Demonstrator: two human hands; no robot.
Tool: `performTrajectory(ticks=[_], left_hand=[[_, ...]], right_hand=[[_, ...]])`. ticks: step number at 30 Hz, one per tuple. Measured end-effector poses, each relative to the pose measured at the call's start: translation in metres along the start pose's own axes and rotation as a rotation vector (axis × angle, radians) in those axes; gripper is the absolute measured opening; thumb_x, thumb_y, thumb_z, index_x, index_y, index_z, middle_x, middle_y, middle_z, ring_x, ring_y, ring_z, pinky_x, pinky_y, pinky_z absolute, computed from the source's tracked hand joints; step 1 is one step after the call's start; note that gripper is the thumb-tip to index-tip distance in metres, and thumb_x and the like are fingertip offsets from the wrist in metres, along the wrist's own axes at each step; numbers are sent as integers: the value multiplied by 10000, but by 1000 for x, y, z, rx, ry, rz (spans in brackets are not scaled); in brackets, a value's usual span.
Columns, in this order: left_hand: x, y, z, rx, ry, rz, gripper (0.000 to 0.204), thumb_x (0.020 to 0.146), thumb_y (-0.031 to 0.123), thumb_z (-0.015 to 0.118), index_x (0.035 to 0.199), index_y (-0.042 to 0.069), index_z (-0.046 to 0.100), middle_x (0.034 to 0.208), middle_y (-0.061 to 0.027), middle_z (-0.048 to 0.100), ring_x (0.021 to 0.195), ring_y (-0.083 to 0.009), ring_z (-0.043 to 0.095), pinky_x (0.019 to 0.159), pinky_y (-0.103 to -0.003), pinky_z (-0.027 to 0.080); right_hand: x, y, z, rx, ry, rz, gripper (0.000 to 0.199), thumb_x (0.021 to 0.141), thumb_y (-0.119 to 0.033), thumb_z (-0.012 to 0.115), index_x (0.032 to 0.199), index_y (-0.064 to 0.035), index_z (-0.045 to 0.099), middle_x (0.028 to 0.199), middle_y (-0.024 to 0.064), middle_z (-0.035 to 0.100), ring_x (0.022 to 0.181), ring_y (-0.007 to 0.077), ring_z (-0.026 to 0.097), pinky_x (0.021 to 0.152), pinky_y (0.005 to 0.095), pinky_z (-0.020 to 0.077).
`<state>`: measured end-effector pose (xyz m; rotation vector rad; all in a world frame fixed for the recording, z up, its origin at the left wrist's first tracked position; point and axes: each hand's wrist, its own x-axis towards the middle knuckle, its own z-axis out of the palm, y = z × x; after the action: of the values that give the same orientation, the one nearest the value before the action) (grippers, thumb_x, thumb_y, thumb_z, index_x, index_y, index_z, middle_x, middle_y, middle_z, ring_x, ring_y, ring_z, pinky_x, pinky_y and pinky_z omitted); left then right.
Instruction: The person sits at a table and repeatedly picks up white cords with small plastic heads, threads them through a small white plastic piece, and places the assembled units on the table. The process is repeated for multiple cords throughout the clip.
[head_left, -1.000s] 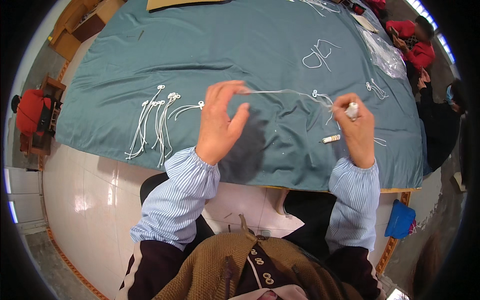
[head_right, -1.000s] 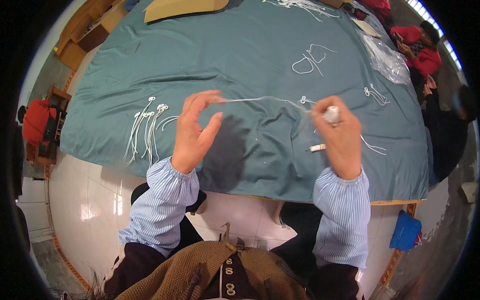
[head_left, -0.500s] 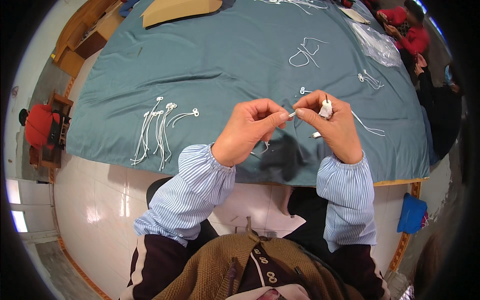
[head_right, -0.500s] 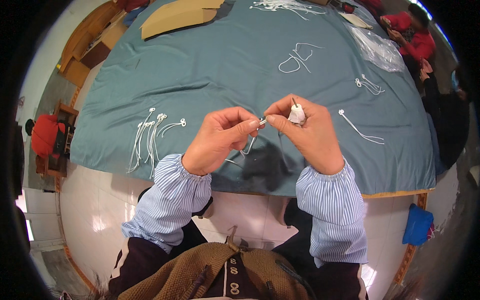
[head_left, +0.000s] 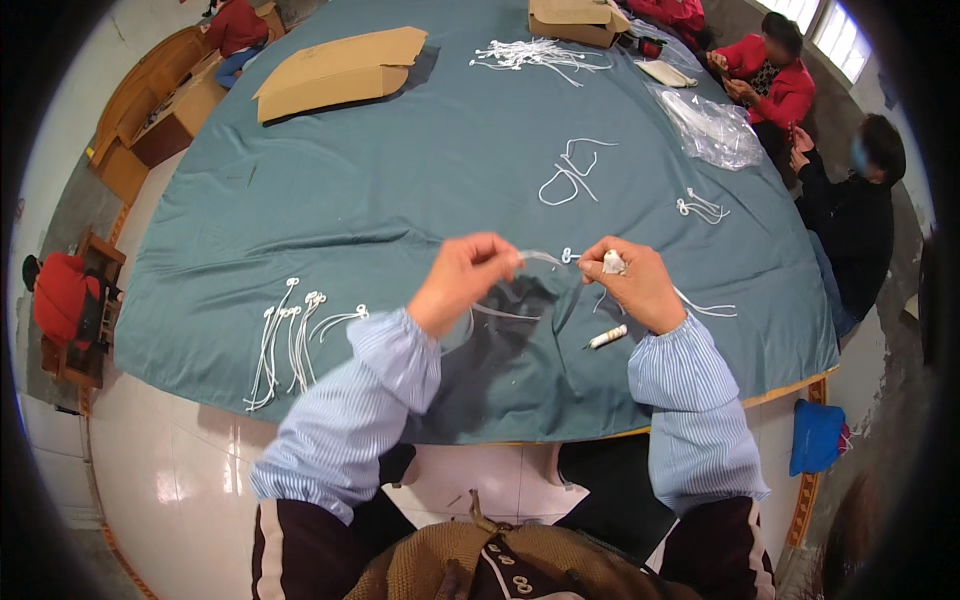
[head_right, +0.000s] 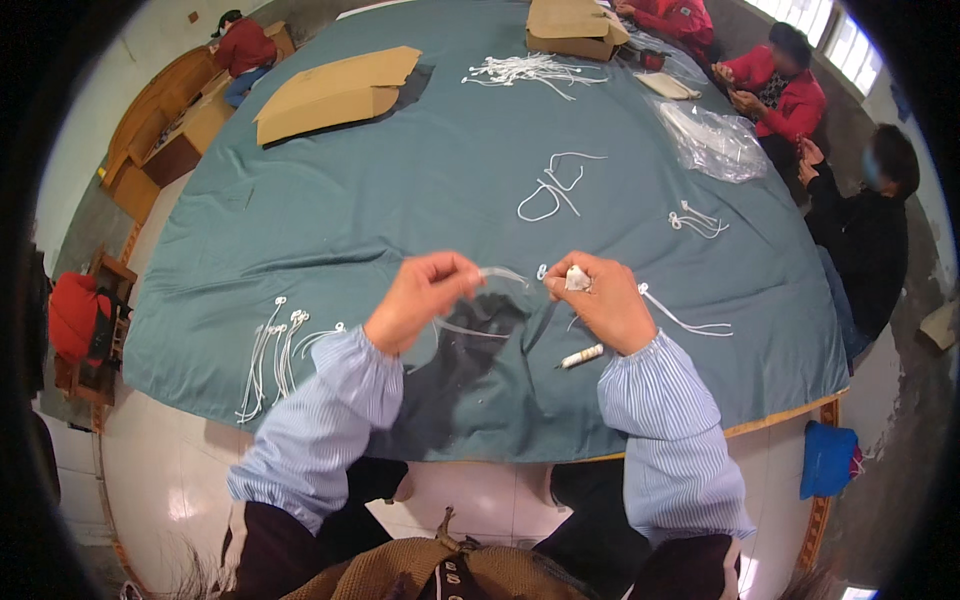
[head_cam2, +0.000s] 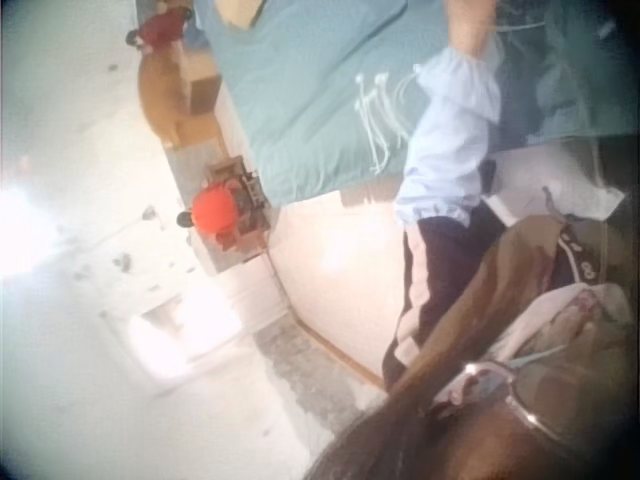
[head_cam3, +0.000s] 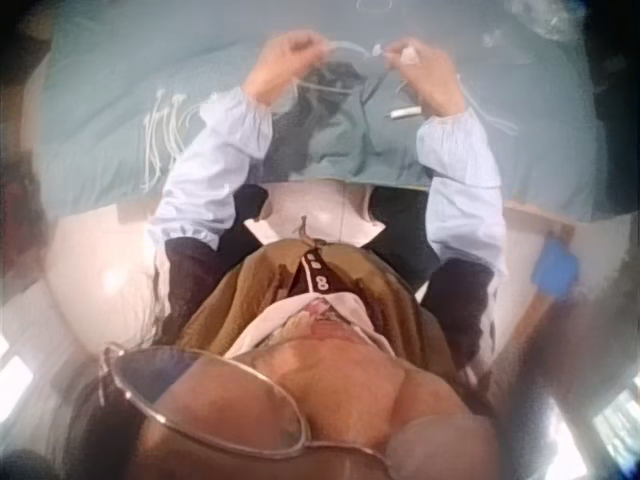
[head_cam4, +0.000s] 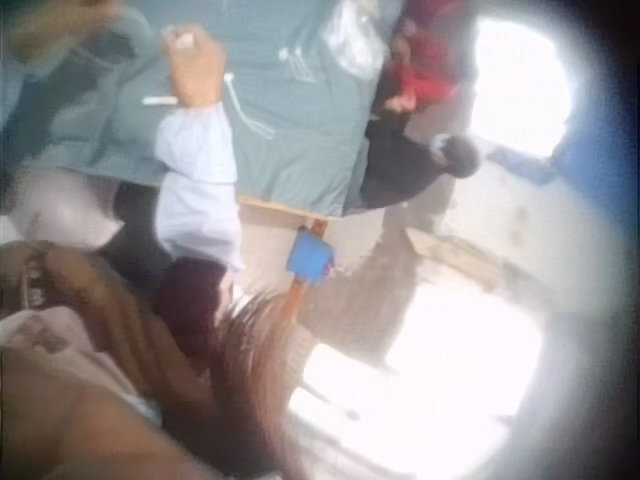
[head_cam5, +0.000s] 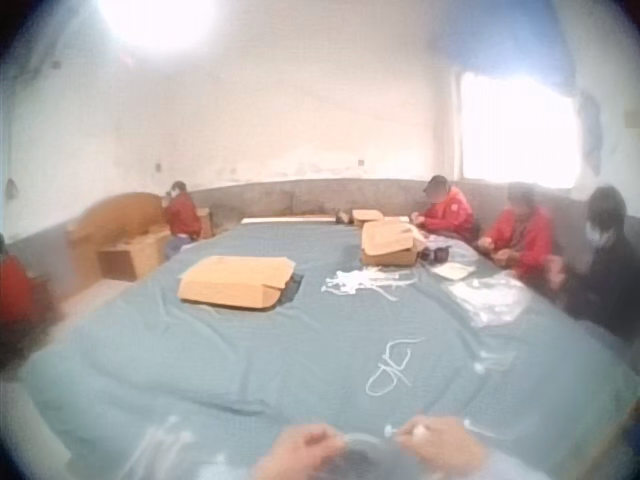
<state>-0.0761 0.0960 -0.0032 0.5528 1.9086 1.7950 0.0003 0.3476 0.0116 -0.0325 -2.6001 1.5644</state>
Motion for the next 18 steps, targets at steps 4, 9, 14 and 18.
performTrajectory(ticks=[4, 9, 14, 18], left_hand=[[97, 28, -22, 322, 367, 346, 169, 887, 158, 679, 855, -7, 678, 688, -18, 623, 670, -60, 537, 591, -251, 432], [227, 43, -25, 585, 644, 661, 243, 823, 284, 731, 915, 60, 738, 879, -73, 704, 859, -194, 638, 773, -383, 472], [242, -16, 10, 1070, 274, 362, 276, 781, 350, 743, 954, 135, 761, 1108, -101, 668, 1141, -292, 569, 905, -485, 436], [235, -43, 34, 1043, 173, 216, 223, 783, 302, 749, 898, 111, 752, 1036, -120, 662, 1039, -304, 606, 853, -448, 484]], right_hand=[[48, 20, -24, -203, -55, -34, 203, 929, -195, 604, 952, -12, 688, 791, 74, 702, 742, 161, 657, 704, 313, 500], [137, 51, -18, -444, 163, -103, 185, 926, -250, 615, 960, -87, 697, 817, 119, 700, 791, 262, 677, 722, 360, 504], [146, 74, -35, -876, 109, 89, 281, 912, -356, 621, 1001, -89, 621, 938, 166, 691, 912, 364, 659, 762, 453, 496], [109, 81, -63, -885, 36, 80, 310, 886, -372, 654, 1004, -93, 587, 1027, 167, 670, 971, 368, 637, 790, 476, 483]])
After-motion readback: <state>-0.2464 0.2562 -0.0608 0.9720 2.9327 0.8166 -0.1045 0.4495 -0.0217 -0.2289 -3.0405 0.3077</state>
